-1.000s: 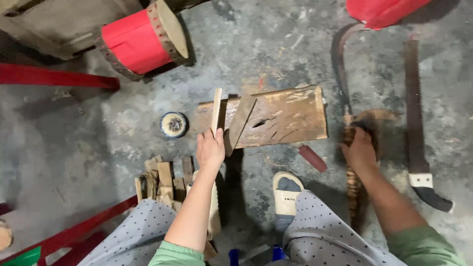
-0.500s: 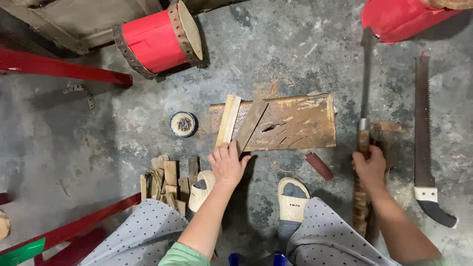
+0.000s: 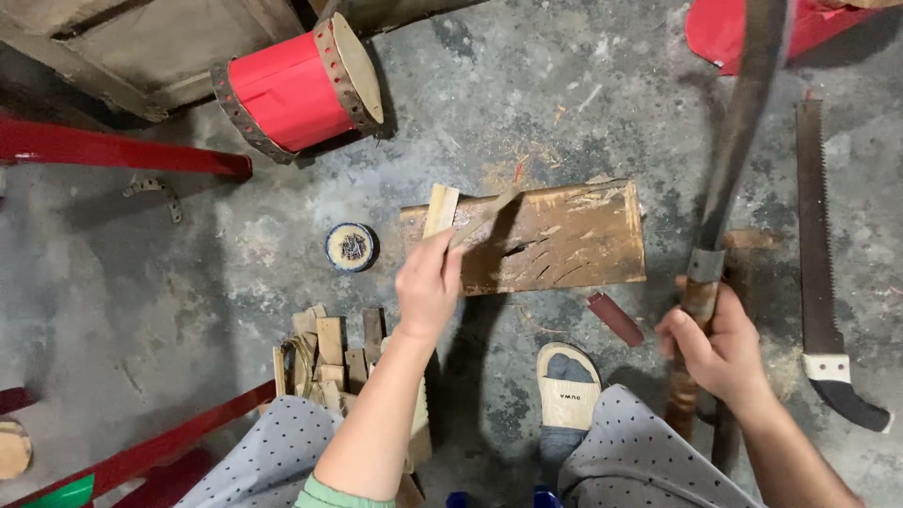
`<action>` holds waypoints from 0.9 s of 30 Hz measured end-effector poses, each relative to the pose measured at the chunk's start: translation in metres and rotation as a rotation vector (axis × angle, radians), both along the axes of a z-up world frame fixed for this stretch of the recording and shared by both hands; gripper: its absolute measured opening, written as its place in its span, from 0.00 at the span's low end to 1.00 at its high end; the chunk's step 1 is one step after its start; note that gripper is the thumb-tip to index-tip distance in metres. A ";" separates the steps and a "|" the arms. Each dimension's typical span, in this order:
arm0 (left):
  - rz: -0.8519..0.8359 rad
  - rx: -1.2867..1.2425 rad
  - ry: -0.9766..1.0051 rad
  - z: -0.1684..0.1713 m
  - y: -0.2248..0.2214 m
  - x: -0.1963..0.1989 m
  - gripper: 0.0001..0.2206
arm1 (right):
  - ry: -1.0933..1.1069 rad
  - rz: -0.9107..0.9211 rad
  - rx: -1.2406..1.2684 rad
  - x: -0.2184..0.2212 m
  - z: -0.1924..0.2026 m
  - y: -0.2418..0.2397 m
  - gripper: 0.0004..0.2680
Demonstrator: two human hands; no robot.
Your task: Assembling a drum by attaching the skin and shaping wooden supports with hand tools
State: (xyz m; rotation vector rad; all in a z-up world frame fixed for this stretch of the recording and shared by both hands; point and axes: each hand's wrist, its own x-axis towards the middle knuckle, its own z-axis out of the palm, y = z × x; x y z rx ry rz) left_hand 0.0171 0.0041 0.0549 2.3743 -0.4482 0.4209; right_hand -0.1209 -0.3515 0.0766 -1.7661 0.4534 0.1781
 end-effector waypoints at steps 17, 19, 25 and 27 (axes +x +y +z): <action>-0.174 0.175 0.275 0.040 -0.042 0.022 0.11 | 0.499 0.403 -0.395 -0.043 -0.054 0.038 0.14; -0.156 0.188 0.149 0.031 -0.035 0.018 0.12 | 0.371 0.467 -0.350 -0.046 -0.059 0.037 0.12; -0.220 0.150 0.123 0.035 -0.028 0.016 0.14 | 0.477 0.521 -0.325 -0.037 -0.047 0.035 0.12; -0.198 0.189 0.038 0.031 -0.031 0.020 0.12 | 0.422 0.488 -0.330 -0.044 -0.054 0.039 0.13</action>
